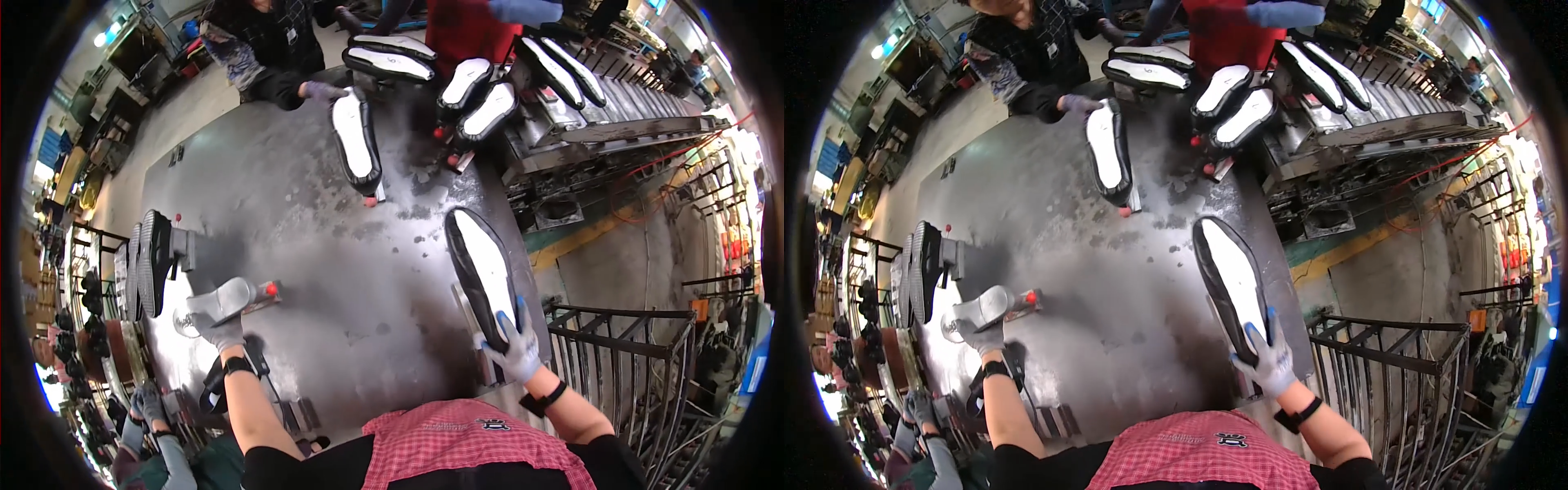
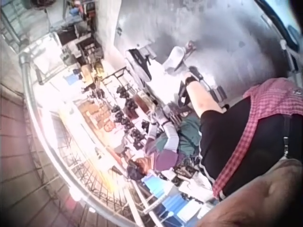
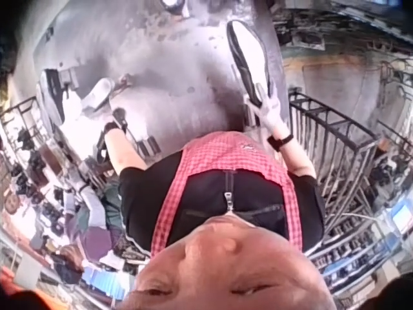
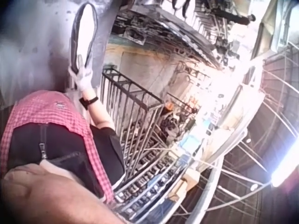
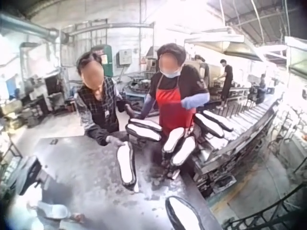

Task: Applying adhesive or protective layers to shoe soles and placing them on a conveyor system.

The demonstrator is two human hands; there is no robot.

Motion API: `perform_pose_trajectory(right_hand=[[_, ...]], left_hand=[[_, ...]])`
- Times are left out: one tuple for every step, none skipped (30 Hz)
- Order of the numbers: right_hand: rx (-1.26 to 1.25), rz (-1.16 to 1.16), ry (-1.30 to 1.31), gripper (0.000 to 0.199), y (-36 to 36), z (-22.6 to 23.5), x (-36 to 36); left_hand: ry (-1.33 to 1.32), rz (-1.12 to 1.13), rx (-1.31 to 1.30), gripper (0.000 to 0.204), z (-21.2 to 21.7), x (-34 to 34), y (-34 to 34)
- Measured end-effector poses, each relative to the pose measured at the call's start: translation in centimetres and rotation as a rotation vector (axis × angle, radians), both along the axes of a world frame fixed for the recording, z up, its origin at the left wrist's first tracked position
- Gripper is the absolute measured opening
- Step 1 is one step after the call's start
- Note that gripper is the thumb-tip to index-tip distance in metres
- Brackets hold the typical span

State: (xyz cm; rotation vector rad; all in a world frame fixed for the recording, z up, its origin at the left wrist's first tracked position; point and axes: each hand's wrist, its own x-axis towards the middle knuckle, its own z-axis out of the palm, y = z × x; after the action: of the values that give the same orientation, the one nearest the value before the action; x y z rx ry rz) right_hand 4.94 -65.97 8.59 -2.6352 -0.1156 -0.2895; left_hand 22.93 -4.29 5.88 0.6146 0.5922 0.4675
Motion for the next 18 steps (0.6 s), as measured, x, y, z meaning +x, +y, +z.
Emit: perform_pose_trajectory(right_hand=[[0.009, -0.03, -0.002, 0.078, 0.4, 0.2, 2.3], [0.014, -0.015, -0.012, 0.078, 1.0, 0.4, 5.0], [0.015, -0.003, -0.022, 0.077, 1.5, 0.5, 7.9], [0.028, 0.006, -0.048, 0.078, 2.2, 0.9, 10.9], [0.044, 0.017, -0.076, 0.079, 3.1, 1.2, 13.9], [0.082, 0.029, -0.078, 0.08, 4.1, 1.0, 17.0], [0.111, 0.029, -0.075, 0.08, 4.8, 0.7, 19.7], [0.109, 0.028, 0.012, 0.083, 5.3, 1.1, 22.8], [0.105, 0.02, 0.097, 0.087, 5.8, 1.4, 24.9], [0.049, 0.017, 0.089, 0.091, 7.1, 1.1, 26.0], [-0.009, 0.007, 0.076, 0.096, 8.1, 1.2, 26.9], [-0.05, 0.191, 0.26, 0.099, 9.0, 1.0, 26.5], [-0.086, 0.373, 0.448, 0.103, 9.9, 0.7, 25.0], [-0.454, 0.475, 0.666, 0.105, 12.5, 7.0, 21.6], [-0.549, 0.593, 0.435, 0.102, 13.1, 10.9, 17.1], [-0.077, 0.579, 0.419, 0.099, 10.5, 6.1, 13.5], [-0.129, 0.454, 0.506, 0.1, 9.8, 6.6, 11.2], [-0.008, 0.326, 0.329, 0.1, 7.8, 4.5, 8.4]], left_hand=[[0.087, 0.043, 0.034, 0.071, 1.5, 1.0, -3.9], [0.092, 0.061, 0.064, 0.069, 1.8, 0.8, -4.8], [0.098, 0.075, 0.091, 0.067, 1.7, 0.5, -5.5], [0.031, -0.025, 0.095, 0.066, 1.3, 0.0, -6.7], [0.025, -0.057, 0.078, 0.066, 0.7, -0.3, -7.8], [0.0, -0.113, 0.053, 0.068, -0.1, -0.8, -8.7], [-0.022, -0.183, 0.02, 0.07, -0.9, -0.9, -10.3], [0.008, -0.246, 0.016, 0.072, -0.8, -1.1, -12.9], [0.035, -0.317, 0.009, 0.076, -0.8, -1.3, -16.0], [0.027, -0.424, -0.012, 0.078, -1.1, -1.7, -18.0], [0.013, -0.538, -0.033, 0.08, -1.4, -1.8, -20.1], [0.006, -0.572, -0.036, 0.08, -1.1, -2.1, -23.1], [0.018, -0.613, -0.027, 0.08, -0.7, -2.8, -26.3], [0.039, -0.634, -0.016, 0.08, -0.9, -3.3, -27.3], [0.023, -0.701, -0.039, 0.08, -1.1, -3.1, -29.3], [0.022, -0.737, -0.104, 0.082, -1.4, -3.3, -32.5], [0.043, -0.763, -0.165, 0.083, -2.0, -4.1, -34.8], [0.073, -0.828, -0.215, 0.082, -2.2, -4.2, -37.1]])
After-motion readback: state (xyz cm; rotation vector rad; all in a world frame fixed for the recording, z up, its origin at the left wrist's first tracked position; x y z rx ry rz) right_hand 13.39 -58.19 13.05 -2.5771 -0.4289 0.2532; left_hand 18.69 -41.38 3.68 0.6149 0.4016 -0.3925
